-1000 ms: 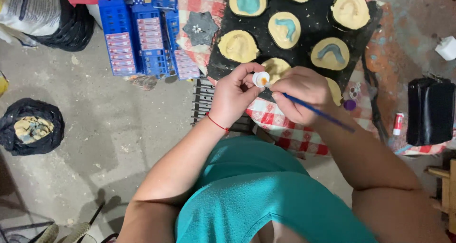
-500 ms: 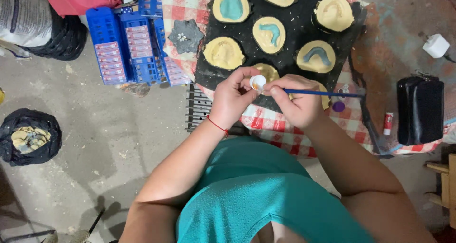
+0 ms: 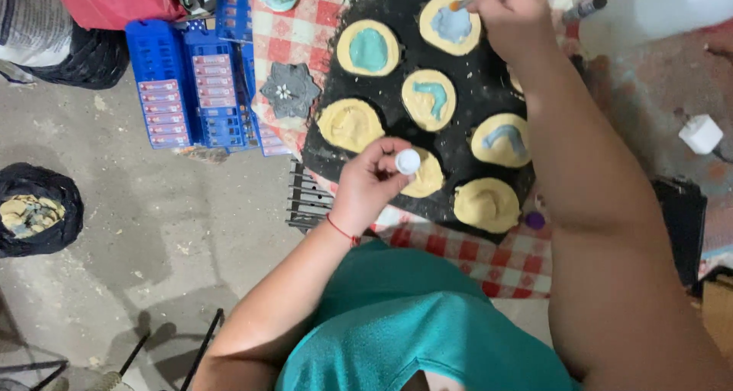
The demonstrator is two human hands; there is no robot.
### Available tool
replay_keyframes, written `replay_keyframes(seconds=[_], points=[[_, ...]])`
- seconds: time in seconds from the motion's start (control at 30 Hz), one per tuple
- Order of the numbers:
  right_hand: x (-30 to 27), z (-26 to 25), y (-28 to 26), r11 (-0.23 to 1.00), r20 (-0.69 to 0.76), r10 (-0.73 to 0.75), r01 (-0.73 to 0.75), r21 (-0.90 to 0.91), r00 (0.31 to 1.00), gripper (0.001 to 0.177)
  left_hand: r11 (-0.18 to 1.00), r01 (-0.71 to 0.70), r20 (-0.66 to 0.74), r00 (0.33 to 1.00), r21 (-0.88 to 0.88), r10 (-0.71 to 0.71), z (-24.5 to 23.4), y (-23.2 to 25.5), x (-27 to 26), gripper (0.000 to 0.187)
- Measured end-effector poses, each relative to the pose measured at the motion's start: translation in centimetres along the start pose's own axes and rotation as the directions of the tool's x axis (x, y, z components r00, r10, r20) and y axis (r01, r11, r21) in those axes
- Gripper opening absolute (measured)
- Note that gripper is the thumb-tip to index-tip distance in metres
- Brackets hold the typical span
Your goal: Applying blue liquid to dental molds using a small brush and refilling the liquid from a bottle
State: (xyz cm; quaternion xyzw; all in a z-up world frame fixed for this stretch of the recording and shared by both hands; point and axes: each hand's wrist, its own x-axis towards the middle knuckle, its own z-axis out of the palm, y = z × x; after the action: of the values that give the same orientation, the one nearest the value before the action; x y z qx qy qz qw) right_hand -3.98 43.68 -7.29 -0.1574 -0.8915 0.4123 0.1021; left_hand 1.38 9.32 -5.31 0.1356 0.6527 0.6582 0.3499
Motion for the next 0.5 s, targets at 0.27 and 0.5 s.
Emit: replay_keyframes(seconds=[0.27, 0.5], points=[[6.4, 0.1, 1.1, 0.836, 0.334, 0.252, -0.030, -0.548, 0.908, 0.025, 0.999, 0.033, 0.014, 0.999, 0.026, -0.033, 0.3, 0.1, 1.1, 0.040], [6.3, 0.7, 1.2, 0.860, 0.374, 0.360, -0.147, -0.489, 0.855, 0.033, 0.991, 0.081, 0.014, 0.996, 0.103, -0.083, 0.9, 0.9, 1.9, 0.041]])
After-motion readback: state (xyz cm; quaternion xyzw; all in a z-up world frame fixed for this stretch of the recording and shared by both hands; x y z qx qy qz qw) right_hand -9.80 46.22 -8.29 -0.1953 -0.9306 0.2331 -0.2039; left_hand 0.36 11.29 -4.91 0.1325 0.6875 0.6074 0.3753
